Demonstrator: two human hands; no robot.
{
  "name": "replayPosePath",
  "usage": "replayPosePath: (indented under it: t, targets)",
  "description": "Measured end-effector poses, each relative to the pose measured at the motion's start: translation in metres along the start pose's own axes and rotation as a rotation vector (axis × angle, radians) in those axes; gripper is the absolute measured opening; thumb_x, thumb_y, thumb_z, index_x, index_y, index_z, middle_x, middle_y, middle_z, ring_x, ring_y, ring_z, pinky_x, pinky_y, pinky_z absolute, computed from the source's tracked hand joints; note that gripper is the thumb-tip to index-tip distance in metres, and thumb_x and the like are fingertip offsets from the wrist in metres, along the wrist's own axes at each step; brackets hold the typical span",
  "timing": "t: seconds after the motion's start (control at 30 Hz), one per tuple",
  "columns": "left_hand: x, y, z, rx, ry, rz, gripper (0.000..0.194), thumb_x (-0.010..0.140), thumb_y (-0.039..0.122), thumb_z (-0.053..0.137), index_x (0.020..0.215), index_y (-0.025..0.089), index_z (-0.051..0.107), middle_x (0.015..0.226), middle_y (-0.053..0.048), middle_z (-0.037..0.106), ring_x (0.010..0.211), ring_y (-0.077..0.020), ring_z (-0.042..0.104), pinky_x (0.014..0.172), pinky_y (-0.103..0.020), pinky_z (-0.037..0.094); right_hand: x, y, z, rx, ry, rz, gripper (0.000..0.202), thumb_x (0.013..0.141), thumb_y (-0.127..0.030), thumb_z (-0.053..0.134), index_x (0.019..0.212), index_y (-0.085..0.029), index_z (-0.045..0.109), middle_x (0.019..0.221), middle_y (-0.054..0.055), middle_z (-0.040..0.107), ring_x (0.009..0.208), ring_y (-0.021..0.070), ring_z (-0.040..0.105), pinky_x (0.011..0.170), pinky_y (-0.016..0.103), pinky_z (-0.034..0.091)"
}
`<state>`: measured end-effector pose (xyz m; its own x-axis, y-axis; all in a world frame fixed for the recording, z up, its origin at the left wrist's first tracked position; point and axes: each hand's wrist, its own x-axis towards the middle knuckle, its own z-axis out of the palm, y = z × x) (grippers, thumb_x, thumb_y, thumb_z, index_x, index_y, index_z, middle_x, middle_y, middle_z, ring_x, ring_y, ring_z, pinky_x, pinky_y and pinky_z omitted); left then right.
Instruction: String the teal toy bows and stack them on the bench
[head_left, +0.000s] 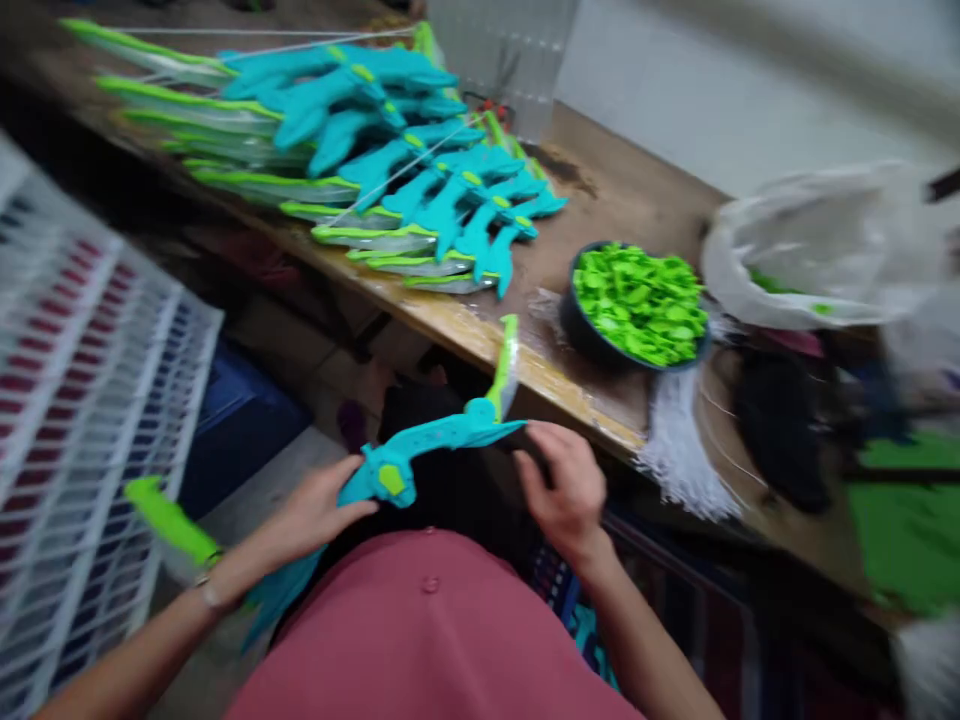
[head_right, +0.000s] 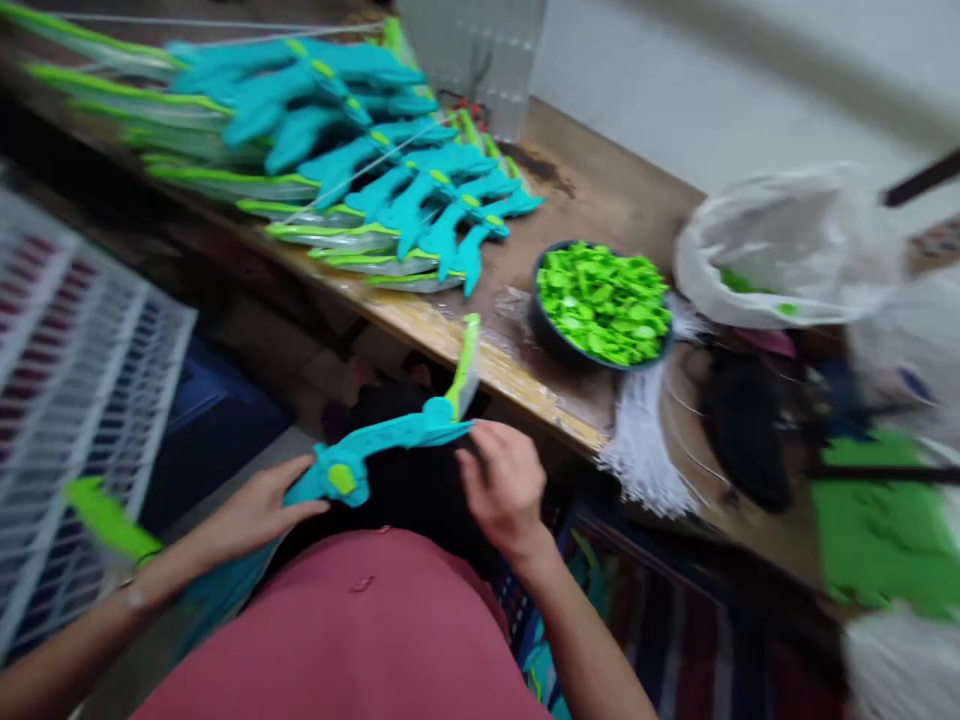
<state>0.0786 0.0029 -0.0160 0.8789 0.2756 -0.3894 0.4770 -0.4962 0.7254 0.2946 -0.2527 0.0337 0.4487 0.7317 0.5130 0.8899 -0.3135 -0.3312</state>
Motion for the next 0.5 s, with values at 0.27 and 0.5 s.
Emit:
replayPosePath:
  t: [0.27, 0.5]
  targets:
    - [0.004, 0.029, 0.021, 0.579, 0.199, 0.456, 0.014, 0.102, 0.017, 0.049, 0.104, 0.015, 0.063, 0.091, -0.009, 0.070, 0.084, -0.0248, 0.066, 0.073, -0.035, 0.049, 0.014, -0.031, 0.043, 0.081, -0.297, -0.350, 0.047, 0.097, -0.033, 0.067, 0.137, -0.014, 0.052, 0.127, 0.021, 0.067, 0.120, 0.0386, 0.065, 0.099, 0.057, 0.054]
    - [-0.023, 0.013, 0.037, 0.526, 0.548, 0.608, 0.012, 0.101, 0.019, 0.055, 0.108, 0.014, 0.063, 0.103, -0.010, 0.070, 0.103, -0.0244, 0.064, 0.104, -0.044, 0.049, 0.011, -0.050, 0.093, 0.385, -0.759, -0.199, 0.025, 0.102, -0.033, 0.051, 0.120, -0.018, 0.059, 0.098, 0.008, 0.074, 0.084, 0.0231, 0.074, 0.072, 0.034, 0.058]
